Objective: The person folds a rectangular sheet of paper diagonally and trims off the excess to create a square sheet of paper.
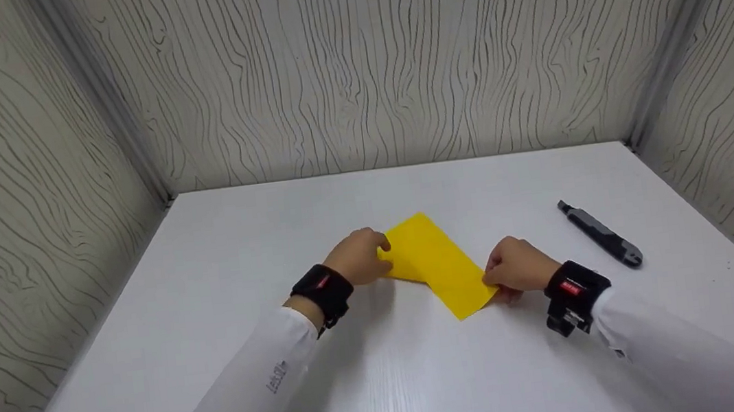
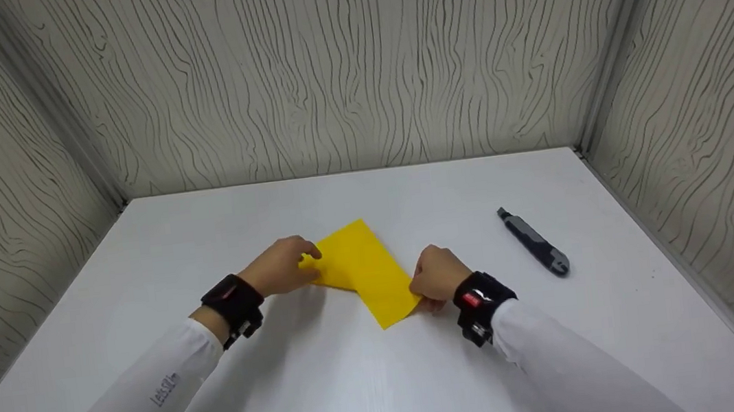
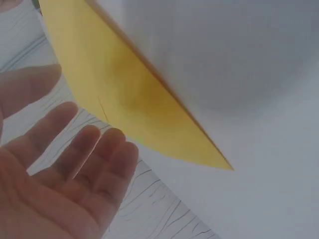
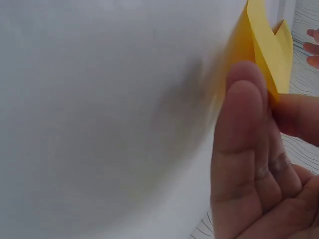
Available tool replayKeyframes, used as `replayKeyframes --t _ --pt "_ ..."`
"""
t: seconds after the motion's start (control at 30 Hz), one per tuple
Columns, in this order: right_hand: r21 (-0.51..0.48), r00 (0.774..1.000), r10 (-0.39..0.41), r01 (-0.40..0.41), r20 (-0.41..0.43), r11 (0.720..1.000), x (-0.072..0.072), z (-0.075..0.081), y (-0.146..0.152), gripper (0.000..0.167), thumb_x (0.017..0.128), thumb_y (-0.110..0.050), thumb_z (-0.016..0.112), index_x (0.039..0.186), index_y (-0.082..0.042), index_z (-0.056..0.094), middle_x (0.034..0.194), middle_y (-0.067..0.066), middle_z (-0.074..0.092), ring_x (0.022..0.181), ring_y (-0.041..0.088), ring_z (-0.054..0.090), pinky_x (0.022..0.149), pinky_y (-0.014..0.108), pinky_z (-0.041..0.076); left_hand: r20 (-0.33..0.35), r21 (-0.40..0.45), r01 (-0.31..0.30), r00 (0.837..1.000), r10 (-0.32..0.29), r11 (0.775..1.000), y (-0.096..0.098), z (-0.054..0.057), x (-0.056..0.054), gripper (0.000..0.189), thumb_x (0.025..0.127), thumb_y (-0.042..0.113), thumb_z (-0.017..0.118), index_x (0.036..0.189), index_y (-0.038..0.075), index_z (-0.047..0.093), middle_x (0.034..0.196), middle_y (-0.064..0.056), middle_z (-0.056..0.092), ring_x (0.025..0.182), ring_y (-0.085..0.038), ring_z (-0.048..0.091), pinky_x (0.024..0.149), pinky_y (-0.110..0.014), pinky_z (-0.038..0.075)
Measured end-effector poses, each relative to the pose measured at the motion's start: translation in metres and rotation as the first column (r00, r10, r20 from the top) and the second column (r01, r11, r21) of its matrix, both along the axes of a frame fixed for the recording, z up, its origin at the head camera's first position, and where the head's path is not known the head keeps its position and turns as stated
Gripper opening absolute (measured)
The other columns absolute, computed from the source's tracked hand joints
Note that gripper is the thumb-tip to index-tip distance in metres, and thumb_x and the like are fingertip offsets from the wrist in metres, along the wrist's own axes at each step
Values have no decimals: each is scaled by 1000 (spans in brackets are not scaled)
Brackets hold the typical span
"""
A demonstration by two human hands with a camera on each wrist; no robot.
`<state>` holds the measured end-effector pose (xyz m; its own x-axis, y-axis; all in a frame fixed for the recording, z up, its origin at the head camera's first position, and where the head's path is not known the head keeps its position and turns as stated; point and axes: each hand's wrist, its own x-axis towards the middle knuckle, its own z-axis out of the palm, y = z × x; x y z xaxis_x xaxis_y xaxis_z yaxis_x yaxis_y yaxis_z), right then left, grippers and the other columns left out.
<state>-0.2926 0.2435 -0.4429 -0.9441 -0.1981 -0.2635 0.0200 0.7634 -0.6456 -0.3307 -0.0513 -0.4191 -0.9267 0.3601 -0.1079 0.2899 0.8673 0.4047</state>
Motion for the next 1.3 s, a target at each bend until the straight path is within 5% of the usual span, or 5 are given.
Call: replayKeyframes --t 0.2,0.43,1.03,1.2,1.3 --pt "26 998 -21 19 66 999 3 -4 -1 17 97 -12 73 89 1 79 66 5 72 52 13 68 53 23 58 -22 -163 131 990 -136 978 14 -21 11 46 110 31 64 154 15 63 145 -11 69 132 -28 66 123 -44 48" --pt "40 996 -18 14 92 999 8 -6 -4 21 96 -15 76 81 -1 78 61 4 70 49 13 66 50 22 55 -2 -243 127 991 -132 962 21 -35 16 53 112 49 54 164 38 49 153 -10 59 132 -33 57 117 -49 51" --pt "59 995 -15 9 103 998 16 -6 -6 29 100 -23 77 77 -5 75 59 2 66 49 13 63 49 21 53 -49 -230 164 983 -179 959 23 -42 17 46 112 49 55 153 28 64 142 -11 62 118 -31 54 106 -45 54" --pt "131 997 -51 59 -66 990 6 -3 18 35 101 -31 75 78 -6 71 61 1 64 53 14 58 53 24 49 -35 -232 174 982 -187 957 22 -41 16 46 112 47 56 153 27 64 143 -12 62 114 -29 53 103 -42 54" --pt "226 965 -58 118 -254 967 1 -2 40 34 101 -31 75 81 -4 70 66 4 66 59 18 58 56 29 45 -21 -231 180 982 -189 956 21 -41 16 46 112 45 56 154 26 63 146 -12 61 114 -29 52 103 -41 54"
